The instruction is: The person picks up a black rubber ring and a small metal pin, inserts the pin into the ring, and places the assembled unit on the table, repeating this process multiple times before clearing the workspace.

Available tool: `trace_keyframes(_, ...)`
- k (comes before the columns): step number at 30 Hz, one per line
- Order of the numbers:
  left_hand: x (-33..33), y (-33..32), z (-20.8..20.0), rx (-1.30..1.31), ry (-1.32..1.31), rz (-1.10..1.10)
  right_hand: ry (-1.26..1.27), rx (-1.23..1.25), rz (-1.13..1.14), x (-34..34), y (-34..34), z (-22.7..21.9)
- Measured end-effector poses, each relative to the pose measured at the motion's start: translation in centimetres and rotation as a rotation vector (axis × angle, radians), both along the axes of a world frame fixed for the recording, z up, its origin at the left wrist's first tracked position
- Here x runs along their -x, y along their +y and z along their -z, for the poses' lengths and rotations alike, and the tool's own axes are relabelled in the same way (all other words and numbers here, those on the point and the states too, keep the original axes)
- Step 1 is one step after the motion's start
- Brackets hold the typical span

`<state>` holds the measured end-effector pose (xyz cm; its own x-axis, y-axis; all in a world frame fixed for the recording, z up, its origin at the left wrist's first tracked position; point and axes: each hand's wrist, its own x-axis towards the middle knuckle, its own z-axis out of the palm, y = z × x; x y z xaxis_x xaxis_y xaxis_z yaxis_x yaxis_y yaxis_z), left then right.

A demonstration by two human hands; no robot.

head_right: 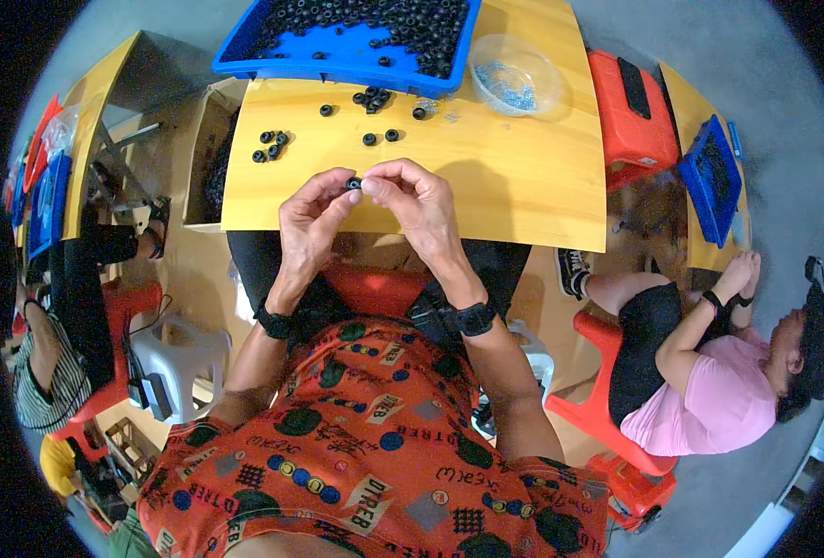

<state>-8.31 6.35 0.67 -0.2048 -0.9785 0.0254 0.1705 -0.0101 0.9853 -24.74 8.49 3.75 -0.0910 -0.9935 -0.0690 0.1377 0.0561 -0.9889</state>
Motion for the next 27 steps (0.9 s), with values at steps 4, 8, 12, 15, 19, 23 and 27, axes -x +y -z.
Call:
trace_keyframes(4, -0.1, 0.1, -0.1, 0.05, -0.041, -0.003, -0.011, -0.012, -0.018, -0.1, 0.0, 0.2)
trace_keyframes(8, -0.2, 0.1, -0.4, 0.09, -0.05, 0.009, -0.001, -0.022, -0.026, -0.1, 0.1, 0.3)
trace_keyframes(12, -0.4, 0.0, -0.6, 0.105, -0.072, 0.016, 0.011, -0.034, -0.019, -0.1, 0.1, 0.1)
trace_keyframes(15, -0.5, -0.1, -0.5, 0.141, -0.114, 0.016, 0.017, -0.03, -0.03, -0.2, -0.1, 0.3)
trace_keyframes(19, -0.6, -0.2, -0.6, 0.166, -0.135, 0.029, 0.06, -0.015, -0.018, -0.1, -0.2, 0.4)
trace_keyframes(23, -0.6, -0.3, -1.0, 0.261, -0.216, 0.037, 0.128, -0.014, -0.018, 0.2, -0.3, 0.9)
trace_keyframes(27, -0.6, -0.2, -1.4, 0.277, -0.237, 0.048, 0.135, -0.001, -0.004, -0.1, -0.2, 0.6)
